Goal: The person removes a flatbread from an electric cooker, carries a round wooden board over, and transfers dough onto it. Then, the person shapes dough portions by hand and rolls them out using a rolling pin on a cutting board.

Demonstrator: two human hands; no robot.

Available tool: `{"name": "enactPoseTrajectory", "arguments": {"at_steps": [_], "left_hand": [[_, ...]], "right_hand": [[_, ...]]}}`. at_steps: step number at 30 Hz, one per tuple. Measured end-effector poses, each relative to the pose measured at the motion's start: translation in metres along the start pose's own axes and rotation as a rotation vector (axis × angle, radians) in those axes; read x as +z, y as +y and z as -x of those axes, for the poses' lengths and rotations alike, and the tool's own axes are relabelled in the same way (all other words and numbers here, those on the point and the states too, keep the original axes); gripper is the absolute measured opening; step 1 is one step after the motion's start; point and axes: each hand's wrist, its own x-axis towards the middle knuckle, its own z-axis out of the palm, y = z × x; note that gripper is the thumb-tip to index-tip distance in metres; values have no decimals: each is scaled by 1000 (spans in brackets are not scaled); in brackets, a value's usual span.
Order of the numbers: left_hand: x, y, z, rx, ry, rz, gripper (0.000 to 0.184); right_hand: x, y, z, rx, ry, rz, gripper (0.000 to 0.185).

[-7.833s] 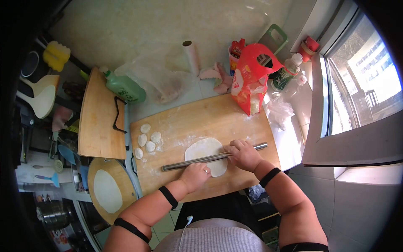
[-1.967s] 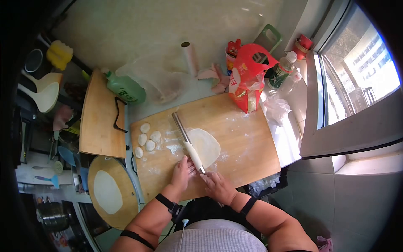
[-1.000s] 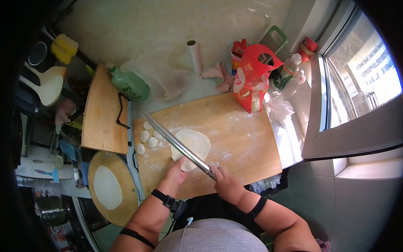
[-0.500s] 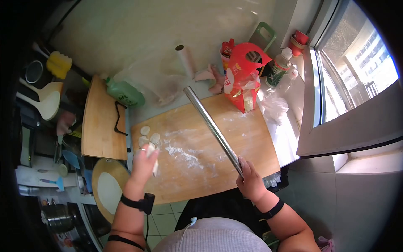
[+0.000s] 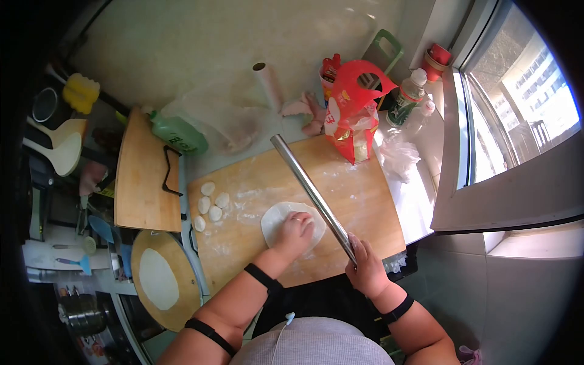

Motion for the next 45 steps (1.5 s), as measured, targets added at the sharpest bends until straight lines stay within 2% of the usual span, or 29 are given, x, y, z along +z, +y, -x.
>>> {"name": "enactPoseTrajectory", "arguments": {"at_steps": [2, 3, 5, 6, 7, 8, 10, 11, 13, 15, 17, 19, 21, 23, 28, 31, 33, 34, 36, 37, 39, 40, 42, 45], "left_hand": [[-14, -22, 15, 377, 328, -523, 47], [-22, -28, 26, 378, 326, -523, 47], [-41, -33, 51, 365, 9, -828, 58], [-51, -30, 59, 335, -89, -760, 63], [-55, -31, 66, 334, -89, -760, 63], [-59, -33, 74, 366, -86, -719, 59], [-61, -39, 84, 393, -82, -678, 55], [-62, -44, 89, 449, -94, -640, 50], [-62, -47, 93, 503, -102, -603, 44], [-58, -44, 91, 567, 20, -622, 35], [-58, -42, 88, 569, 10, -630, 28], [-59, -41, 83, 576, 0, -639, 22], [-57, -41, 82, 607, -67, -733, 7], [-57, -39, 80, 618, -87, -743, 5], [-53, -32, 73, 614, -139, -820, 5], [-56, -25, 65, 545, -206, -807, 4], [-74, 0, 57, 174, -71, -473, 11], [-82, -2, 49, 176, -77, -475, 11], [-96, -15, 35, 173, 290, -453, 34], [-90, -15, 34, 173, 288, -453, 34], [-68, -8, 33, 297, 175, -723, 52], [-56, -4, 33, 238, 58, -697, 57], [-31, -21, 30, 240, 52, -731, 53], [-14, -39, 38, 289, 116, -771, 46]], "right_hand": [[-1, 7, -1, -30, 9, 16, 61], [1, 14, -1, -47, -18, 48, 59], [-3, 22, -4, -67, -49, 77, 56], [-6, 24, -9, -49, -163, 126, 52], [-9, 26, -15, -30, -277, 178, 47], [-8, 29, -20, -30, -278, 178, 47], [2, 39, -32, -176, -324, 245, 38], [6, 42, -40, -180, -327, 243, 38], [16, 48, -58, -402, -316, 315, 34], [24, 56, -72, -424, -339, 373, 34], [25, 60, -86, -517, -309, 395, 36], [21, 61, -99, -497, -325, 401, 36], [19, 67, -105, -502, -286, 393, 36], [21, 73, -107, -485, -276, 394, 36], [18, 60, -107, -468, -227, 344, 38], [11, 39, -102, -412, -110, 329, 40], [7, 28, -95, -313, -12, 143, 43], [11, 25, -91, -308, -10, 142, 43], [23, 19, -85, -276, 48, 27, 47], [31, 15, -85, -274, 48, 27, 47], [53, 5, -90, -349, -68, 25, 42], [66, 0, -95, -349, -67, 23, 42], [90, -1, -102, -466, -102, 163, 42], [105, 10, -96, -470, -166, 170, 41]]}}
